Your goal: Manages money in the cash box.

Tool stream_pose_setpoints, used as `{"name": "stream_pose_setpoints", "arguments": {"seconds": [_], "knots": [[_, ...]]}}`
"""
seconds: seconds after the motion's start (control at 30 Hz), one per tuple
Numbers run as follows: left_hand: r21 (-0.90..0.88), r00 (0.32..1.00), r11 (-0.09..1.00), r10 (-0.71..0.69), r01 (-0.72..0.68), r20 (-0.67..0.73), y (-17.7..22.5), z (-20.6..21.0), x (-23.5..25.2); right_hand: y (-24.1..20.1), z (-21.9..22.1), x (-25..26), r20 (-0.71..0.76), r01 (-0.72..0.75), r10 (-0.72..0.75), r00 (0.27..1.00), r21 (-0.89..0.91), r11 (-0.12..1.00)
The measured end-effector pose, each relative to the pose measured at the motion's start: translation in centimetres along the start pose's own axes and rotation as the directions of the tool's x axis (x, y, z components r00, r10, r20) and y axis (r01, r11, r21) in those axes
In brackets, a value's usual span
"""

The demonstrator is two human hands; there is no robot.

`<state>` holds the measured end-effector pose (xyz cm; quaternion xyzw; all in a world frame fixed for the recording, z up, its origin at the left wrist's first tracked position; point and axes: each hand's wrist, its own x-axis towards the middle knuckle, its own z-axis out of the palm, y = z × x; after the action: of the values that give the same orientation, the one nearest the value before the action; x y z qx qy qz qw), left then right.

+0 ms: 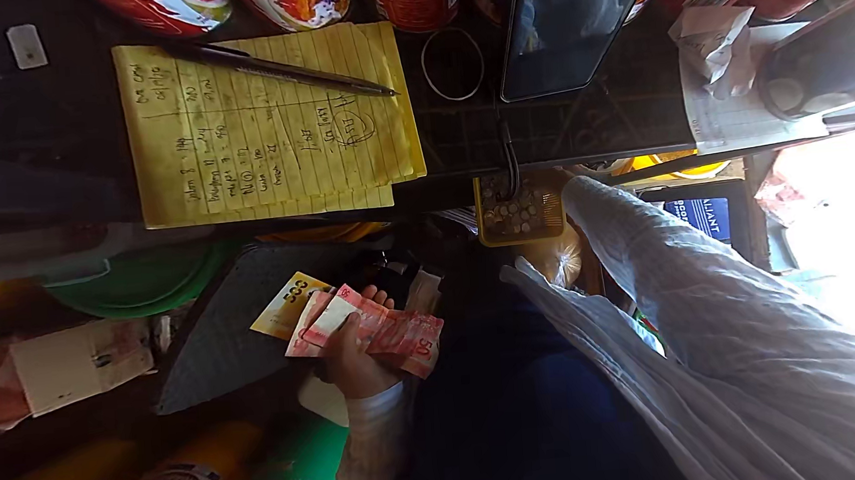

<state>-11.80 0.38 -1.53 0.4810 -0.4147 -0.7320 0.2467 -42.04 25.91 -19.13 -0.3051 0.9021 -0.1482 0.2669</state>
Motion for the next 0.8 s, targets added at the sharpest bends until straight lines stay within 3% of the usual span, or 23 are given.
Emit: {"name": "stream_pose_setpoints", "arguments": {"seconds": [0.03,0.07,0.17,0.23,0.3,0.37,0.43,0.47,0.53,0.7,0.8], "knots": [[0.004,1.0,1.0,0.003,-0.003,-0.002,0.1,0.1,-0.1,-0.1,0.0,1.5,0.217,-0.157,0.163,0.962,-0.048,0.986],[0.009,1.0,1.0,0.01,-0.01,-0.003,0.1,0.0,-0.1,0.7,1.4,2.9,0.278,-0.221,0.232,0.932,-0.073,0.973],[0.021,1.0,1.0,0.013,-0.013,0.006,-0.1,-0.2,0.0,3.2,5.1,4.9,0.259,-0.196,0.202,0.945,-0.048,0.979],[0.014,1.0,1.0,0.005,-0.005,0.013,-0.3,0.1,0.0,2.9,4.2,4.7,0.269,-0.2,0.195,0.943,-0.008,0.98],[0.018,1.0,1.0,-0.004,0.004,0.021,-0.4,0.5,-0.1,2.4,3.0,4.4,0.251,-0.277,0.234,0.939,0.15,0.949],[0.016,0.999,1.0,-0.006,0.005,0.039,-0.5,0.6,-0.1,2.1,2.5,4.5,0.308,-0.454,0.345,0.887,0.44,0.775],[0.023,0.998,1.0,-0.018,0.016,0.053,-0.6,0.7,-0.1,1.2,1.8,4.3,0.457,-0.573,0.357,0.815,0.725,0.382],[0.029,0.999,0.999,-0.017,0.016,0.05,-0.6,0.8,-0.1,1.0,1.2,4.2,0.531,-0.601,0.316,0.786,0.777,0.188],[0.025,0.999,1.0,-0.007,0.006,0.035,-0.5,1.2,-0.2,1.2,0.7,3.8,0.593,-0.6,0.202,0.779,0.799,-0.033],[-0.009,1.0,1.0,0.002,-0.002,0.013,-0.5,1.0,-0.3,1.8,1.4,3.3,0.556,-0.532,0.129,0.821,0.827,-0.181],[-0.009,1.0,1.0,-0.005,0.005,-0.003,-0.5,0.7,-0.3,1.6,1.1,2.9,0.533,-0.513,0.166,0.83,0.846,-0.147]]}}
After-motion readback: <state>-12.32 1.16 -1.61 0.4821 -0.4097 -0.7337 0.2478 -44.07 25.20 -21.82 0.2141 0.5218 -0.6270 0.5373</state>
